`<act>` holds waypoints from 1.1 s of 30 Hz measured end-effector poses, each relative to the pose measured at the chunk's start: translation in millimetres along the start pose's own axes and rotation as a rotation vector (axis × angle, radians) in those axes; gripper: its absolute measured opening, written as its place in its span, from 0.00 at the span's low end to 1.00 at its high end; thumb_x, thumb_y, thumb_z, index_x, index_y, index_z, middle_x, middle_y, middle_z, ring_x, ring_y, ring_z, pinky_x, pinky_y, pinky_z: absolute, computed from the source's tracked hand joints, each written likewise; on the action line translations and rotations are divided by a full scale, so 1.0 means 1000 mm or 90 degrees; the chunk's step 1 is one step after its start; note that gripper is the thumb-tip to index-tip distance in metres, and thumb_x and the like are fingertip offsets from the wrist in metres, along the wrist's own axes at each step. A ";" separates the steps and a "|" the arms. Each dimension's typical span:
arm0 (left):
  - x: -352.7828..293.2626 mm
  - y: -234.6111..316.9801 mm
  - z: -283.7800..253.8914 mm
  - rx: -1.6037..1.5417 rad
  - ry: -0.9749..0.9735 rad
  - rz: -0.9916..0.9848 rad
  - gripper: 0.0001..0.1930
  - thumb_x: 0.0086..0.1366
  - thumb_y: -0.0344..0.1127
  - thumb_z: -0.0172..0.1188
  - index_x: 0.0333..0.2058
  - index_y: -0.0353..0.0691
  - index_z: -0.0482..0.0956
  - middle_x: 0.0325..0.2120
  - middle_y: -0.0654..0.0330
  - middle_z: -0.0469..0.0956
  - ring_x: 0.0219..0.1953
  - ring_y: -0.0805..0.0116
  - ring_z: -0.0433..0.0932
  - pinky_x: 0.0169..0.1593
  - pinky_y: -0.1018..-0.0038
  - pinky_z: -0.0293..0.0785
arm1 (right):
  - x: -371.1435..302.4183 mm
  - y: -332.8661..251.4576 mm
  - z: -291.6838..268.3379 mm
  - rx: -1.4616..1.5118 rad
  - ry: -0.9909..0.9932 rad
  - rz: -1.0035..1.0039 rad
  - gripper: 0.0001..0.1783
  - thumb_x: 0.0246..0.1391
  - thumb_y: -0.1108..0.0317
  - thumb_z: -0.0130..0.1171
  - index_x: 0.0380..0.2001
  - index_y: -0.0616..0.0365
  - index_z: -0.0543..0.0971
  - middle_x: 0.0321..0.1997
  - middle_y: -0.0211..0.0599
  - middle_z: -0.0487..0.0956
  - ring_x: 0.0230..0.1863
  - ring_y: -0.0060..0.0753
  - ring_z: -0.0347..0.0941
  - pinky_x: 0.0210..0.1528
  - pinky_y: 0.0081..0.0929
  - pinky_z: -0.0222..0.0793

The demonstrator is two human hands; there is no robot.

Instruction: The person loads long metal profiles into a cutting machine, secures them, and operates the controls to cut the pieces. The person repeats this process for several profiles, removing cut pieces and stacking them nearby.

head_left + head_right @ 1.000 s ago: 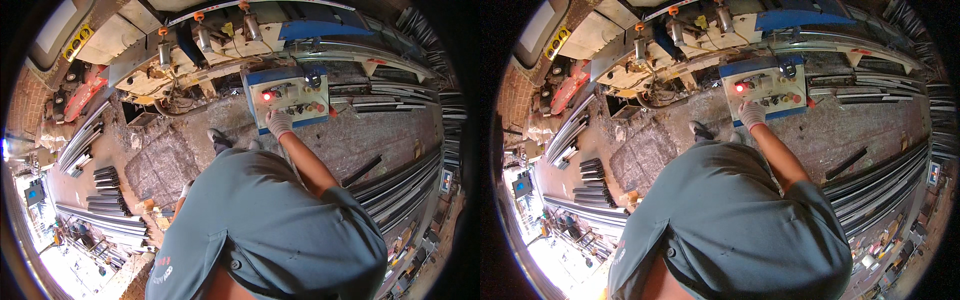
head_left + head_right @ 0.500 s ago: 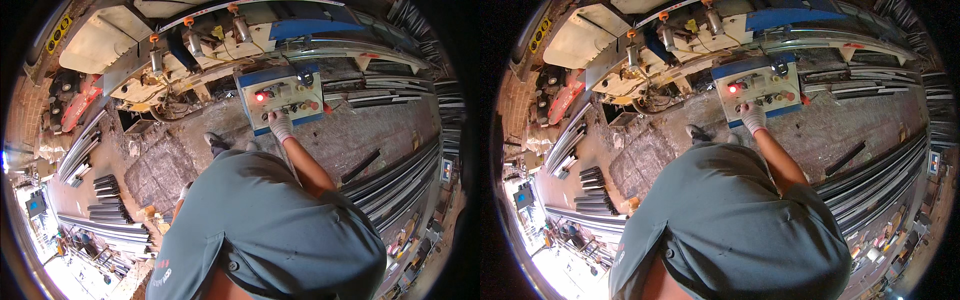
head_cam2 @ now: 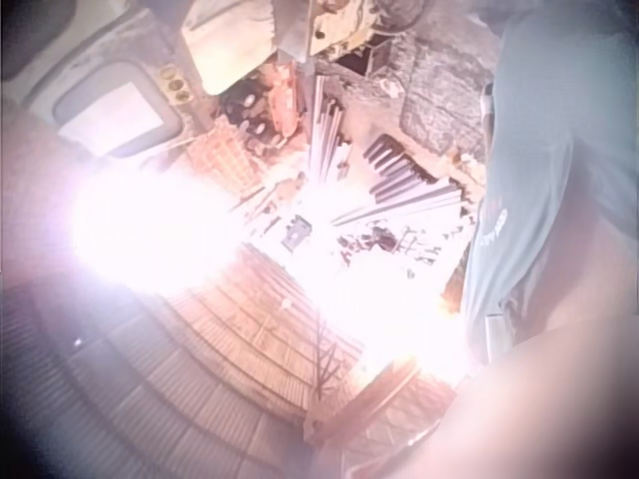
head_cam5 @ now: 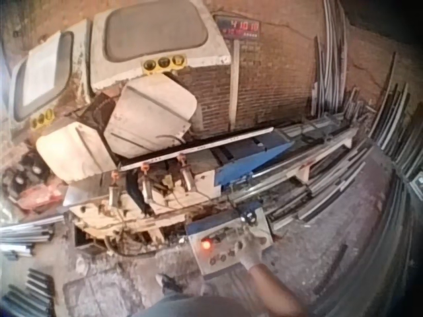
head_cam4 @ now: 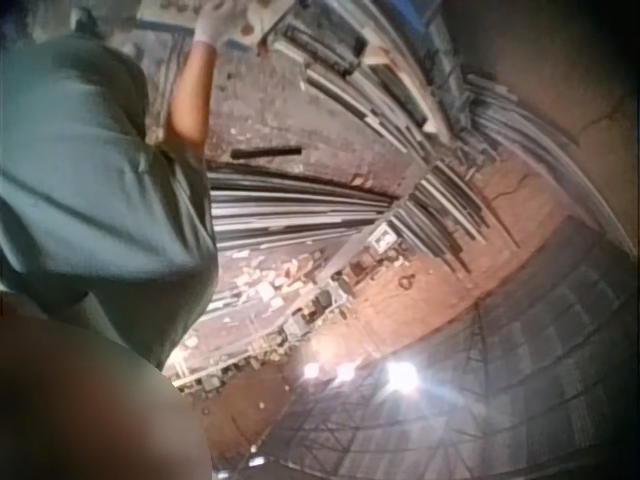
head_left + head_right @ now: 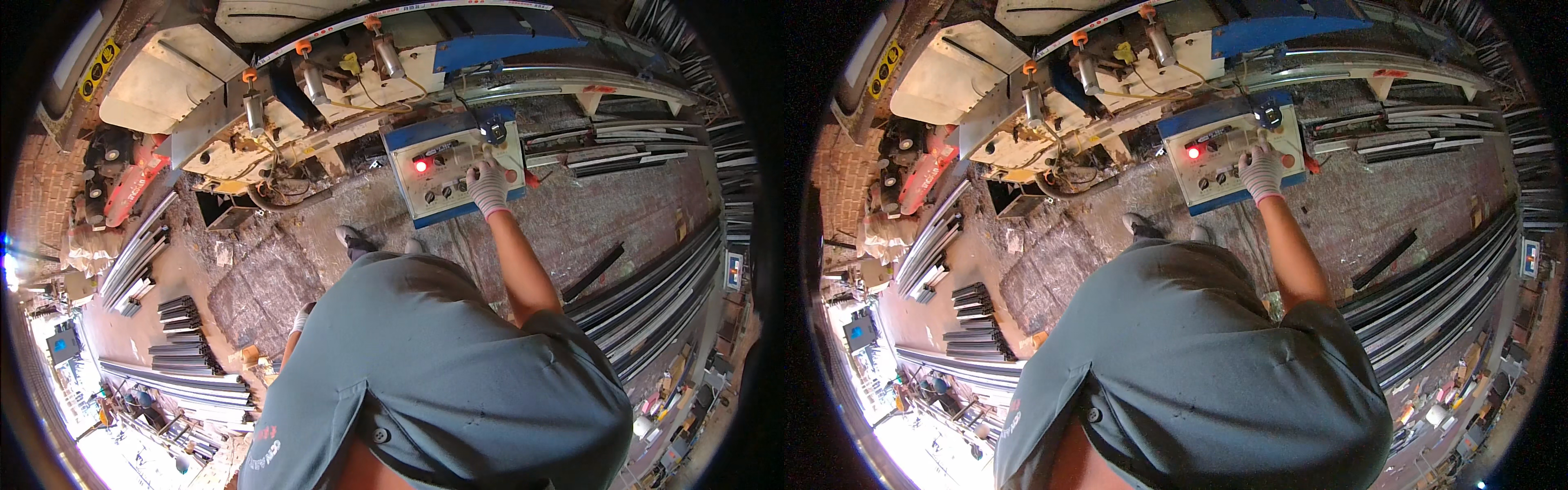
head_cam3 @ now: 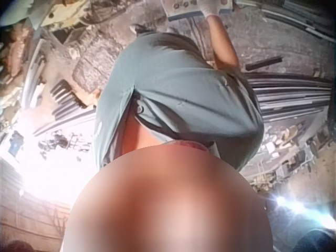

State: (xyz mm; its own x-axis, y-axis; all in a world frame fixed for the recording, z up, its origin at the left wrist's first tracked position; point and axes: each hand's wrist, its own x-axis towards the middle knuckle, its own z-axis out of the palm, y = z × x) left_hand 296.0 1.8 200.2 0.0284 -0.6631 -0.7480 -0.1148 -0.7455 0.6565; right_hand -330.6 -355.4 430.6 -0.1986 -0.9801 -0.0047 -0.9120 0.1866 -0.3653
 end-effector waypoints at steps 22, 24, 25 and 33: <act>-0.019 0.045 0.042 0.228 0.120 -0.009 0.20 0.69 0.47 0.62 0.49 0.36 0.82 0.43 0.55 0.85 0.46 0.64 0.82 0.52 0.68 0.76 | -0.062 0.048 0.033 0.069 0.076 -0.063 0.16 0.56 0.67 0.56 0.45 0.67 0.78 0.72 0.62 0.61 0.67 0.62 0.64 0.66 0.46 0.65; -0.024 0.049 0.047 0.186 0.112 0.011 0.21 0.68 0.49 0.63 0.48 0.36 0.83 0.42 0.55 0.86 0.45 0.65 0.82 0.52 0.68 0.75 | -0.068 0.048 0.035 0.033 0.056 -0.064 0.17 0.55 0.68 0.57 0.44 0.68 0.78 0.74 0.62 0.58 0.68 0.62 0.63 0.67 0.45 0.65; -0.028 0.053 0.049 0.185 0.113 0.007 0.21 0.68 0.49 0.63 0.48 0.35 0.83 0.42 0.55 0.86 0.45 0.65 0.82 0.51 0.68 0.75 | -0.069 0.047 0.036 0.013 0.040 -0.046 0.17 0.55 0.68 0.57 0.44 0.68 0.77 0.75 0.63 0.56 0.69 0.62 0.62 0.68 0.45 0.65; -0.080 0.110 0.061 0.152 0.158 -0.056 0.22 0.68 0.50 0.62 0.49 0.37 0.83 0.42 0.54 0.86 0.45 0.63 0.82 0.52 0.68 0.75 | -0.063 0.049 0.044 0.004 0.139 -0.093 0.11 0.52 0.67 0.57 0.34 0.65 0.77 0.68 0.61 0.68 0.55 0.62 0.73 0.57 0.49 0.71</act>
State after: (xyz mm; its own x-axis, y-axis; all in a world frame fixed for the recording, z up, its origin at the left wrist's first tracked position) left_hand 220.0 -23.4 326.1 0.2855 -0.6157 -0.7344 -0.3301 -0.7826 0.5278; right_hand -346.7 -287.2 371.6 -0.1378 -0.9586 0.2492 -0.9348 0.0427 -0.3526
